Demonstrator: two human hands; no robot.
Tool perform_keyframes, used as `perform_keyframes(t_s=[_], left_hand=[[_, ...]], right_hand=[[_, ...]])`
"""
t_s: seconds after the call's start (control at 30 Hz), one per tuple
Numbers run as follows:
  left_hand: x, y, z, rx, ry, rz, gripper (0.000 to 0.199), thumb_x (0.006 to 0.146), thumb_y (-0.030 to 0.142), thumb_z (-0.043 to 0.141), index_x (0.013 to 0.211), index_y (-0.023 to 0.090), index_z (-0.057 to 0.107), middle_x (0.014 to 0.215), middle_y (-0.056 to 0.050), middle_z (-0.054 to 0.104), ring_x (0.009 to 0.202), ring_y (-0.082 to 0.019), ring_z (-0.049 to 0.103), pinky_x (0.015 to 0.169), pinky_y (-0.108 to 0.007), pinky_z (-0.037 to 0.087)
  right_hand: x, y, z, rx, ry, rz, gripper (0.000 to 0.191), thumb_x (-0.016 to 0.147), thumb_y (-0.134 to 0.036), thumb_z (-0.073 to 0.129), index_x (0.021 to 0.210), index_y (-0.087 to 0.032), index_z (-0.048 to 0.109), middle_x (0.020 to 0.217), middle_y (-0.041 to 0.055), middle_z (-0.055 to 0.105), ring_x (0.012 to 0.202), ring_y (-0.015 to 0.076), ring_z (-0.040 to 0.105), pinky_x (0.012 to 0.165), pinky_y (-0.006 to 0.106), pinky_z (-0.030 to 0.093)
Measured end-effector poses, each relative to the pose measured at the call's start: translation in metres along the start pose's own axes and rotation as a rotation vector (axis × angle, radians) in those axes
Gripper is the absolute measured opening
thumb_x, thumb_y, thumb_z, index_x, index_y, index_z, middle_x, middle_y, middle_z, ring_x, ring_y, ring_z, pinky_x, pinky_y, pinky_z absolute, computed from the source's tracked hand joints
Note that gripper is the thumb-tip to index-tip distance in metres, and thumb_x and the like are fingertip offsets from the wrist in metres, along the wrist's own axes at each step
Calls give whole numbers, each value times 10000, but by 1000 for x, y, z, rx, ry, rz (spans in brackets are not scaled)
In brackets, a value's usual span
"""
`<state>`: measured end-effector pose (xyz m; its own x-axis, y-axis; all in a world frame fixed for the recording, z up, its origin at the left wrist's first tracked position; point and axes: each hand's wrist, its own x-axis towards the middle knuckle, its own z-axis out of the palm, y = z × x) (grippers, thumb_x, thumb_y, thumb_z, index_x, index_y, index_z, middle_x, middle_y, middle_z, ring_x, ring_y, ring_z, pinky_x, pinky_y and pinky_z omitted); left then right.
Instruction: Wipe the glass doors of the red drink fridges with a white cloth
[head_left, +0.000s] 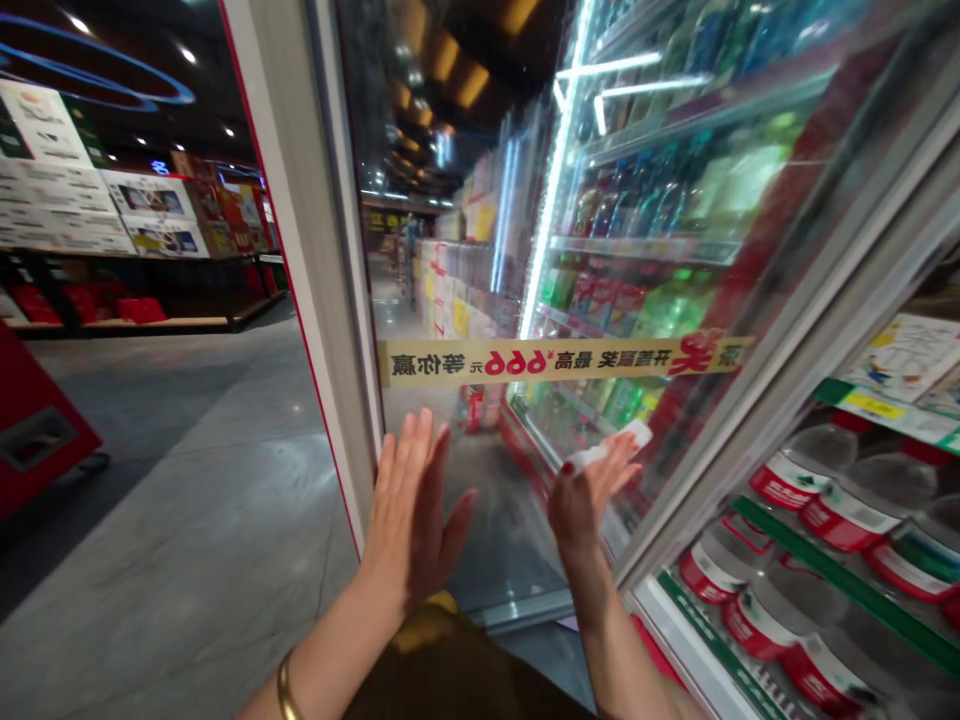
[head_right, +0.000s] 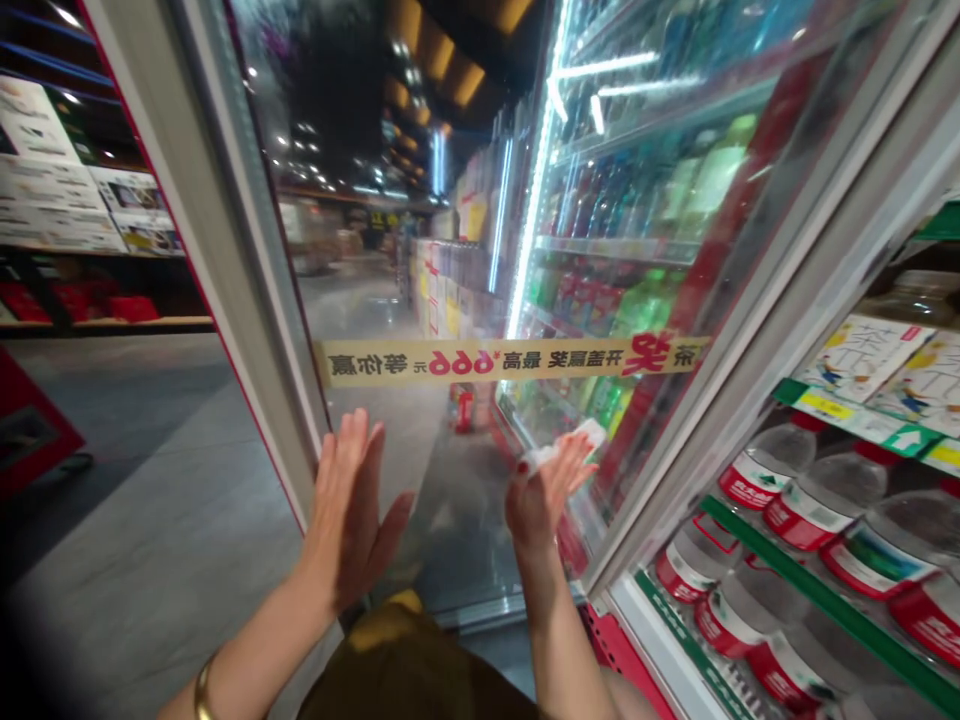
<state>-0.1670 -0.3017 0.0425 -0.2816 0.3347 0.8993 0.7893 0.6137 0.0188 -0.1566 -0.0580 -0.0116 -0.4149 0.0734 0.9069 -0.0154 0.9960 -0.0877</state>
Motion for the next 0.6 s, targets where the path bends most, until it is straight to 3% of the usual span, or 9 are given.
perform_keyframes(t_s=[0.1, 0.2, 0.27, 0.37, 0.47, 0.53, 0.6], left_hand=[[-2, 11, 12, 24, -33, -35, 915, 1059, 206, 607, 1809, 252, 84, 1867, -150, 207, 1758, -331, 10, 1408, -695, 37], [-5, 19, 27, 25, -25, -61, 945, 1050, 225, 633, 1810, 276, 74, 1878, -135, 131, 1752, -354, -67, 1375, -763, -23], [-8, 20, 33, 29, -7, -93, 970, 1038, 225, 653, 1809, 304, 69, 1882, -121, 97, 1753, -365, -63, 1365, -787, -24], [-11, 17, 37, 43, -6, -143, 1012, 1012, 199, 687, 1805, 358, 80, 1883, -114, 107, 1757, -390, -14, 1356, -814, 12], [-9, 21, 38, 60, -20, -145, 1036, 997, 192, 704, 1801, 388, 80, 1884, -120, 119, 1751, -428, -19, 1325, -862, 14], [-6, 30, 41, 59, -41, -145, 1003, 1011, 191, 682, 1799, 395, 95, 1879, -118, 171, 1749, -435, -10, 1313, -877, 1], [-5, 42, 47, 51, -72, -116, 953, 1031, 191, 652, 1798, 391, 122, 1859, -113, 259, 1752, -428, 19, 1317, -870, -11]], right_hand=[[15, -2, 5, -14, 81, 97, 755, 1085, -274, 304, 1803, -134, 116, 1813, 252, 321, 1711, 427, 284, 1320, 803, 287], [-5, -29, 26, -5, 107, -111, 821, 1040, -408, 537, 1791, -241, 249, 1793, 158, 417, 1719, 406, 272, 1360, 727, 284], [-26, -29, 34, -21, 167, -239, 805, 1019, -428, 535, 1776, -298, 293, 1762, 94, 485, 1728, 354, 266, 1384, 656, 288], [-36, 11, 23, -68, 264, -101, 828, 1042, -357, 439, 1797, -173, 155, 1802, 187, 389, 1744, 365, 201, 1377, 674, 296], [-10, 60, 2, -71, 276, 97, 750, 1070, -263, 339, 1788, -133, 168, 1814, 228, 336, 1733, 387, 234, 1367, 687, 313], [4, 68, -2, -57, 242, 123, 706, 1082, -263, 334, 1774, -155, 249, 1788, 216, 396, 1711, 393, 297, 1359, 687, 330], [-1, 55, 4, -44, 201, 59, 722, 1081, -333, 414, 1771, -175, 269, 1756, 214, 452, 1692, 408, 333, 1340, 699, 352]])
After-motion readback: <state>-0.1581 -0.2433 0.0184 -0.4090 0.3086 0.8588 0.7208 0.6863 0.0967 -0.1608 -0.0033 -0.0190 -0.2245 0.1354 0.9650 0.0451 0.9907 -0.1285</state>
